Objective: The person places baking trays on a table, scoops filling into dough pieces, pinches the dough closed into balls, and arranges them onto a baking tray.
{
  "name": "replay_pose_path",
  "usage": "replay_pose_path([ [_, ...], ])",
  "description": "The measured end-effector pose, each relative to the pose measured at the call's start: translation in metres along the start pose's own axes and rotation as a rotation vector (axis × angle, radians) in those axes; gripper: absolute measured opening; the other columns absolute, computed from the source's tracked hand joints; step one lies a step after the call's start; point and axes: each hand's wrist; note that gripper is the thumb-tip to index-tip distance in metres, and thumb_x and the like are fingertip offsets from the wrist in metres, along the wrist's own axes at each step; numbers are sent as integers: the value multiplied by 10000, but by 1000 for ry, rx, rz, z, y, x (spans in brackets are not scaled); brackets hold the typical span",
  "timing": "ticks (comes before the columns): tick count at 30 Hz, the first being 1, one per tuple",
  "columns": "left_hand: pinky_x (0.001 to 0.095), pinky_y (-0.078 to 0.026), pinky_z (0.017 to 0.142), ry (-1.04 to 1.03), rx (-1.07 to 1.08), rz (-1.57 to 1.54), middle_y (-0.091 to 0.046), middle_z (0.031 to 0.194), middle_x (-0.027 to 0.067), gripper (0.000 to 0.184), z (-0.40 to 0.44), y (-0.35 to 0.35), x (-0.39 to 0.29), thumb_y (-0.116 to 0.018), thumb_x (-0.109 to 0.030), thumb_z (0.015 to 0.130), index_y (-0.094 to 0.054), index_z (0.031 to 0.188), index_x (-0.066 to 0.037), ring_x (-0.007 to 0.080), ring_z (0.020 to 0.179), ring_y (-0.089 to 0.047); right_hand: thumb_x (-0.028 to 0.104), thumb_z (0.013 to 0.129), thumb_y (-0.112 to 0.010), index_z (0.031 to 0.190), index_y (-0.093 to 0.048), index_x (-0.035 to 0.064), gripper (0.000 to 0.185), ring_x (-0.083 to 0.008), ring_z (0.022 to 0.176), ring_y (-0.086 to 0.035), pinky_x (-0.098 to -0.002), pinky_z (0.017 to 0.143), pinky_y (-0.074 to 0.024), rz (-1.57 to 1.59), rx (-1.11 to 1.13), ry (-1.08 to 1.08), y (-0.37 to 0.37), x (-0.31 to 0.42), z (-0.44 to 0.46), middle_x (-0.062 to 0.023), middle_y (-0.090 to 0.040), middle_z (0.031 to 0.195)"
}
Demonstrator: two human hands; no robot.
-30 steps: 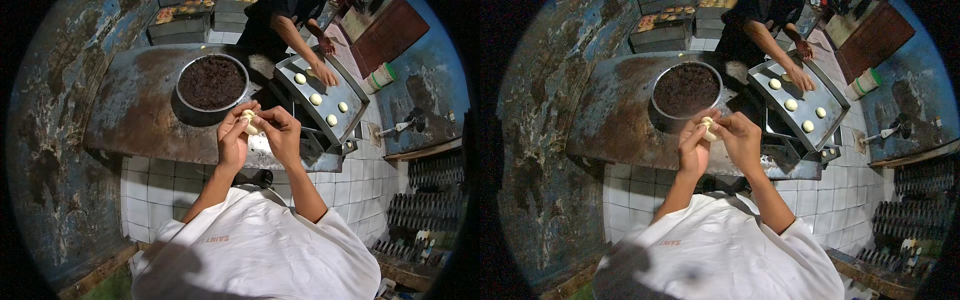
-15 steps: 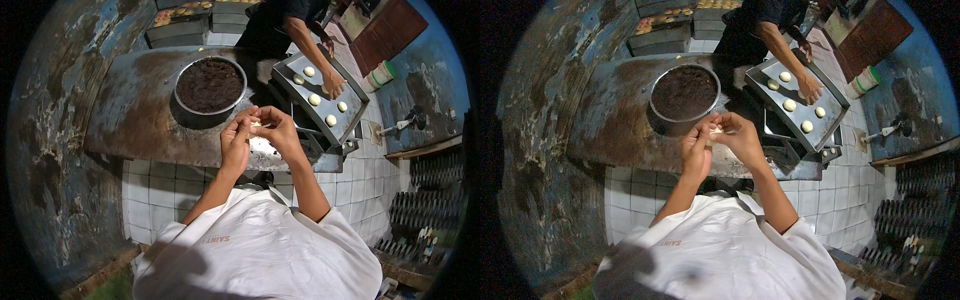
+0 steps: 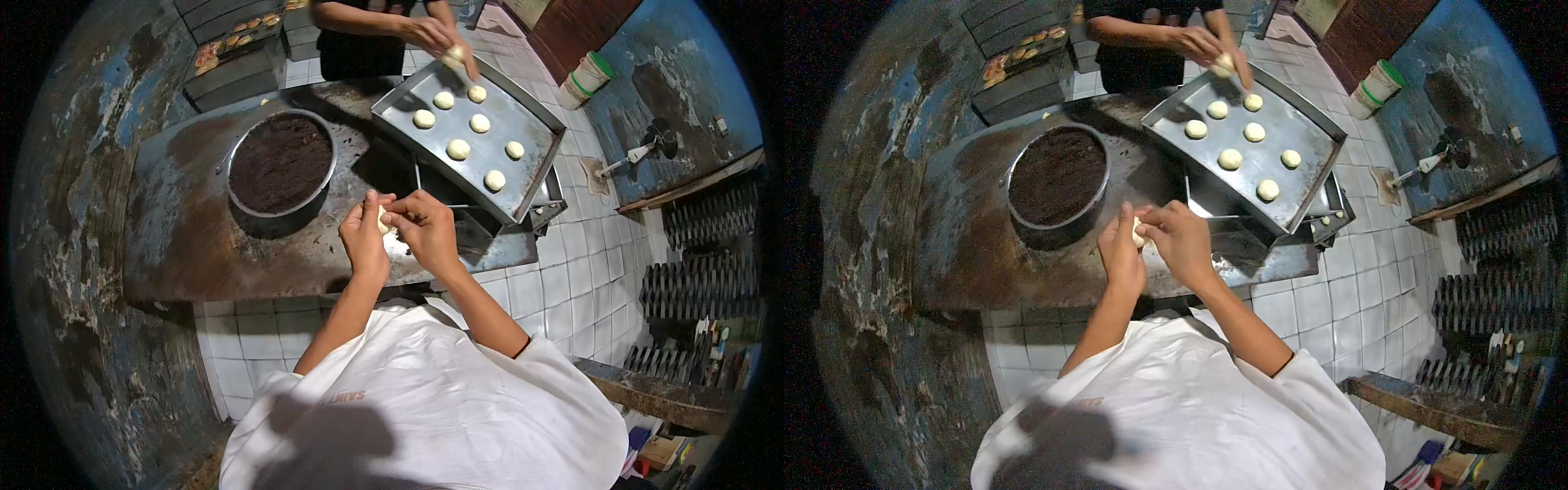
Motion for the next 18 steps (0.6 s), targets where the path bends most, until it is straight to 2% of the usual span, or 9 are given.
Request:
replay_pose_path([
  [3, 284, -515, 827, -158, 122, 103, -699, 1208, 144, 412, -2, -34, 7, -551, -301, 1067, -720, 931, 48, 143, 935, -664, 165, 794, -841, 1128, -684, 4, 403, -177, 734, -649, -331, 714, -539, 57, -195, 70, 25, -19, 16, -82, -648, 892],
  [5, 347, -457, 975, -204, 272, 276, -674, 1298, 146, 487, 0, -48, 12, -542, -386, 1056, -745, 890, 25, 192, 1141, -617, 228, 879, -799, 1190, -629, -19, 431, -105, 894, -625, -288, 786, -541, 364, 39, -205, 56, -21, 20, -54, -673, 1012],
  [7, 333, -453, 971, -250, 446, 440, -602, 1417, 127, 473, 8, -58, 27, -544, -372, 1050, -772, 882, 7, 171, 1187, -583, 241, 925, -746, 1199, -634, -11, 389, -95, 958, -602, -282, 815, -534, 417, 332, -381, 86, -36, 25, -59, -679, 1062],
  [9, 354, -425, 1034, -209, 607, 554, -515, 1508, 127, 434, 15, -65, 44, -563, -351, 1033, -784, 990, 20, 207, 1275, -536, 178, 963, -679, 1212, -636, -17, 319, -108, 1019, -604, -271, 854, -529, 466, 504, -334, 100, -97, 21, -64, -686, 1072],
  [11, 416, -359, 1132, -234, 573, 627, -577, 1439, 156, 343, 9, -84, 53, -551, -303, 1038, -779, 1101, -55, 307, 1331, -519, 166, 953, -686, 1204, -653, -9, 308, -137, 1019, -637, -275, 878, -540, 715, 593, -467, 127, -101, 28, -84, -693, 1087],
  [12, 418, -390, 1110, -214, 544, 607, -592, 1411, 162, 375, 7, -93, 54, -556, -305, 1035, -713, 1241, -33, 300, 1307, -543, 122, 935, -723, 1240, -639, -26, 350, -153, 1036, -667, -300, 967, -548, 671, 651, -563, 150, -102, 40, -83, -698, 1124],
  [15, 372, -362, 1125, -256, 365, 507, -626, 1353, 138, 348, 17, -92, 61, -560, -259, 1031, -699, 1231, -10, 239, 1290, -547, 76, 870, -754, 1257, -659, -28, 412, -152, 996, -689, -327, 940, -553, 248, 703, -413, 217, -118, 105, -87, -730, 1107],
  [17, 351, -362, 1114, -180, 164, 495, -658, 1290, 118, 298, 19, -75, 59, -566, -223, 1022, -715, 1182, -19, 215, 1253, -562, 83, 837, -769, 1217, -682, -33, 407, -193, 984, -703, -361, 932, -546, 114, 433, -252, 254, -153, 161, -103, -750, 1075],
  [18, 350, -384, 1090, -174, 98, 510, -669, 1281, 116, 321, 19, -61, 60, -550, -257, 1035, -711, 1185, -24, 211, 1236, -577, 107, 845, -767, 1220, -676, -33, 410, -202, 915, -707, -359, 870, -551, -172, 230, -59, 268, -177, 193, -120, -750, 1024],
])
Point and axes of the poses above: each hand's wrist, its own z-axis towards the middle knuckle, its own y-axis out of the back of the hand, x = y × z
